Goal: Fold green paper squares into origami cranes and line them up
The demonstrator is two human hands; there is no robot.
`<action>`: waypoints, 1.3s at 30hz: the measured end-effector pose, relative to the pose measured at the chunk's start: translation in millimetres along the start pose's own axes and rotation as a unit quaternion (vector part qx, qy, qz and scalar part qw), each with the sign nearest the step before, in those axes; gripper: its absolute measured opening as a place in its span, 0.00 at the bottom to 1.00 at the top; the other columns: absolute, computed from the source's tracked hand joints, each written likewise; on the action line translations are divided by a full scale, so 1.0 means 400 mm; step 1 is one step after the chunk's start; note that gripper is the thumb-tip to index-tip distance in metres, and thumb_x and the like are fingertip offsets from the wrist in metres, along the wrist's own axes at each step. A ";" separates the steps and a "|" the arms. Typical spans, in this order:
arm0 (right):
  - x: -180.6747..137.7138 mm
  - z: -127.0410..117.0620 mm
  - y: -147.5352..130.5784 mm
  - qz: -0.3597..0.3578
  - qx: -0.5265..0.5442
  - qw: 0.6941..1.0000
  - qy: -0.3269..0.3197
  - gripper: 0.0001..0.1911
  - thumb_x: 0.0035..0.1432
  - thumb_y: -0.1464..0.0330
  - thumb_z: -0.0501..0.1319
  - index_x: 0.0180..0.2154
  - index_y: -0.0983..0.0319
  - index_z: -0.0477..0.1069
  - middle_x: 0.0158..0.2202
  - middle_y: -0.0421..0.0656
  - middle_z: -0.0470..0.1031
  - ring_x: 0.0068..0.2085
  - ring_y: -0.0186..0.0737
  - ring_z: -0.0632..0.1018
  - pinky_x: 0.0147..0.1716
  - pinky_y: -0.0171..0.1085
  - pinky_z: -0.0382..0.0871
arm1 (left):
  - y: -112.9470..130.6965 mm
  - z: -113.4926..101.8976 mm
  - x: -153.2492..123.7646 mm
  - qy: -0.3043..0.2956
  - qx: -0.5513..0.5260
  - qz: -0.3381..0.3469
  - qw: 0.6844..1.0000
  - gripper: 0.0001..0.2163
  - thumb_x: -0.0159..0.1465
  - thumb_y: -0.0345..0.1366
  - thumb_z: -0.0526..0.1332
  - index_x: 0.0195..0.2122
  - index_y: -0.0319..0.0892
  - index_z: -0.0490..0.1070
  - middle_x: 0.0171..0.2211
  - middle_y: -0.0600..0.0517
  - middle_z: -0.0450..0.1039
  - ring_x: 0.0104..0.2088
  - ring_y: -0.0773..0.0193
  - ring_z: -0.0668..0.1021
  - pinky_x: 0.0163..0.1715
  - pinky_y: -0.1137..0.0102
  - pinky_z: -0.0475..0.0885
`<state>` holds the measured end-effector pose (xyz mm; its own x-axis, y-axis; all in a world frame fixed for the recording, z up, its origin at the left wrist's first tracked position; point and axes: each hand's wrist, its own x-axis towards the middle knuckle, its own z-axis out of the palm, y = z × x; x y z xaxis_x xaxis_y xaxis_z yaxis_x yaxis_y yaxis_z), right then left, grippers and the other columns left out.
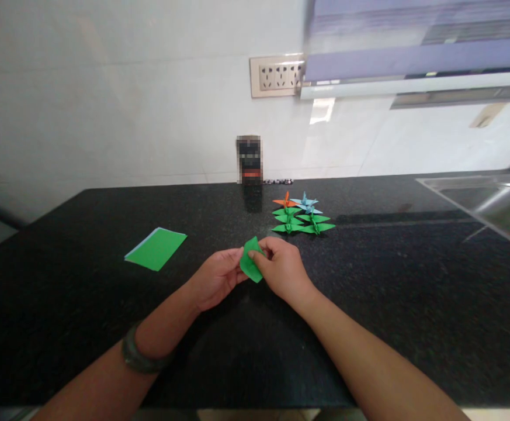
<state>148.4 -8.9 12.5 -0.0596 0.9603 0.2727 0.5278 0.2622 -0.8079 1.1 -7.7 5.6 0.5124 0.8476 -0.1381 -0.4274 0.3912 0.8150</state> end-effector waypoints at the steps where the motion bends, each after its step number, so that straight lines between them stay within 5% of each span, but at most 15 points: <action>1: 0.000 -0.001 -0.002 0.000 -0.007 1.000 0.004 0.07 0.50 0.68 0.58 0.23 0.63 0.68 0.19 0.36 0.65 0.22 0.31 0.65 0.22 0.30 0.57 | 0.000 0.001 -0.001 -0.007 0.015 -0.001 1.000 0.11 0.58 0.38 0.61 0.34 0.34 0.74 0.31 0.48 0.75 0.33 0.67 0.75 0.42 0.68 0.68; 13: -0.004 -0.006 -0.006 -0.029 -0.052 0.998 0.000 0.08 0.50 0.69 0.57 0.22 0.63 0.68 0.18 0.37 0.64 0.22 0.30 0.65 0.21 0.29 0.57 | 0.008 0.010 -0.003 0.019 0.086 -0.004 0.996 0.14 0.54 0.43 0.63 0.34 0.35 0.74 0.29 0.49 0.74 0.31 0.66 0.74 0.40 0.66 0.68; 28: 0.000 -0.002 -0.003 -0.028 -0.027 0.999 0.007 0.07 0.50 0.70 0.57 0.30 0.63 0.74 0.23 0.40 0.71 0.25 0.33 0.70 0.25 0.32 0.63 | 0.023 0.016 -0.007 0.018 0.207 -0.006 0.978 0.10 0.51 0.31 0.62 0.34 0.36 0.75 0.27 0.52 0.73 0.29 0.67 0.72 0.34 0.70 0.65; 39: -0.002 0.004 0.000 -0.025 -0.012 1.000 -0.002 0.06 0.49 0.69 0.59 0.29 0.62 0.74 0.22 0.40 0.70 0.25 0.33 0.70 0.24 0.32 0.64 | 0.011 0.011 -0.004 0.028 0.173 -0.008 0.984 0.10 0.52 0.34 0.62 0.34 0.35 0.74 0.27 0.51 0.73 0.29 0.68 0.73 0.33 0.71 0.66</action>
<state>147.2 -9.7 11.4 -0.0899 0.9461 0.3113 0.5439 0.3085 -0.7804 1.8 -8.7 11.9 0.4712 0.8645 -0.1750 -0.1347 0.2666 0.9543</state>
